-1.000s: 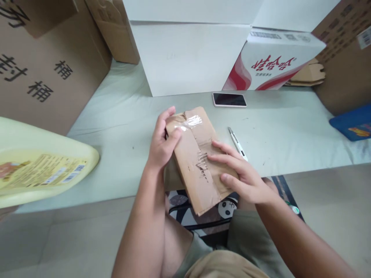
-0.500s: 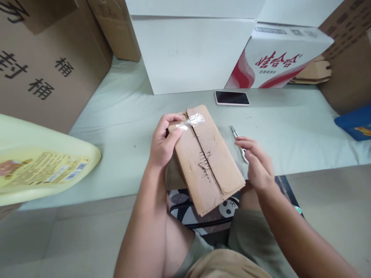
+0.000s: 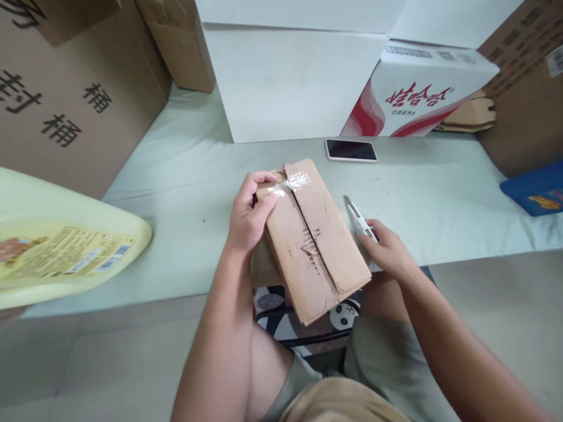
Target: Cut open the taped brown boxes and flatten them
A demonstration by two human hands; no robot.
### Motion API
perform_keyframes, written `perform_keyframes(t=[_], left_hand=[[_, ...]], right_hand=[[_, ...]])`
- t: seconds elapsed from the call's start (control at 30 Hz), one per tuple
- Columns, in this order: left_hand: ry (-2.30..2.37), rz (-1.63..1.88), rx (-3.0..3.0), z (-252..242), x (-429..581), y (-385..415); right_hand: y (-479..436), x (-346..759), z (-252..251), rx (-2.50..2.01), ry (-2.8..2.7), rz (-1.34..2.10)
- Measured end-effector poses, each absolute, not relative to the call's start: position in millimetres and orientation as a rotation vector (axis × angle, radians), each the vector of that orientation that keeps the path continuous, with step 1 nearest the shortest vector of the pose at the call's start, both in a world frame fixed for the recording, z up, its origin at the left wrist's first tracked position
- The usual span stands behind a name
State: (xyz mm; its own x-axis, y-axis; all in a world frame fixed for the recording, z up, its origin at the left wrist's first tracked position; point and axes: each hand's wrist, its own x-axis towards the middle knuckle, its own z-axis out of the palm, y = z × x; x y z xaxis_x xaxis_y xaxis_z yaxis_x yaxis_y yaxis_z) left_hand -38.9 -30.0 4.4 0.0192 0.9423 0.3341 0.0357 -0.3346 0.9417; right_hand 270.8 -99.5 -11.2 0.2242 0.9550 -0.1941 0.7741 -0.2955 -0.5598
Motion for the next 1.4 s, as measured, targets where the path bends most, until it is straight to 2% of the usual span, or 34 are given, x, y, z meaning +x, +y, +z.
perform_keyframes(t=[0.1,0.2,0.43,0.53,0.7,1.2,1.4], left_hand=[[1.055,1.424,1.510,3.4,-39.5,-31.0],[1.049,1.430,1.515,3.6,-39.1,-31.8],[1.066,1.438,1.545,7.0,-36.6,-31.6],[1.070,1.427,1.548,6.7,-36.6,-32.0],[1.056,1.419,1.570,6.2,-38.1,-31.9],[1.051,1.417,1.531,11.1,-37.4,-33.7],[1.060,1.475,1.683,9.4,-39.3,-31.7]], right_hand=[[-102.9,262.2,2.7,-1.950,-1.475,0.769],[-111.3,244.3,28.7,-1.517,-1.355,0.665],[-124.7,187.5,98.5,-0.934,-1.699,0.664],[-121.0,170.7,106.5,-0.949,-1.856,0.560],[-112.3,156.5,98.6,-1.076,-1.981,0.626],[-110.9,156.7,96.5,-1.208,-1.955,0.680],[-110.5,157.1,97.1,-1.220,-1.947,0.701]])
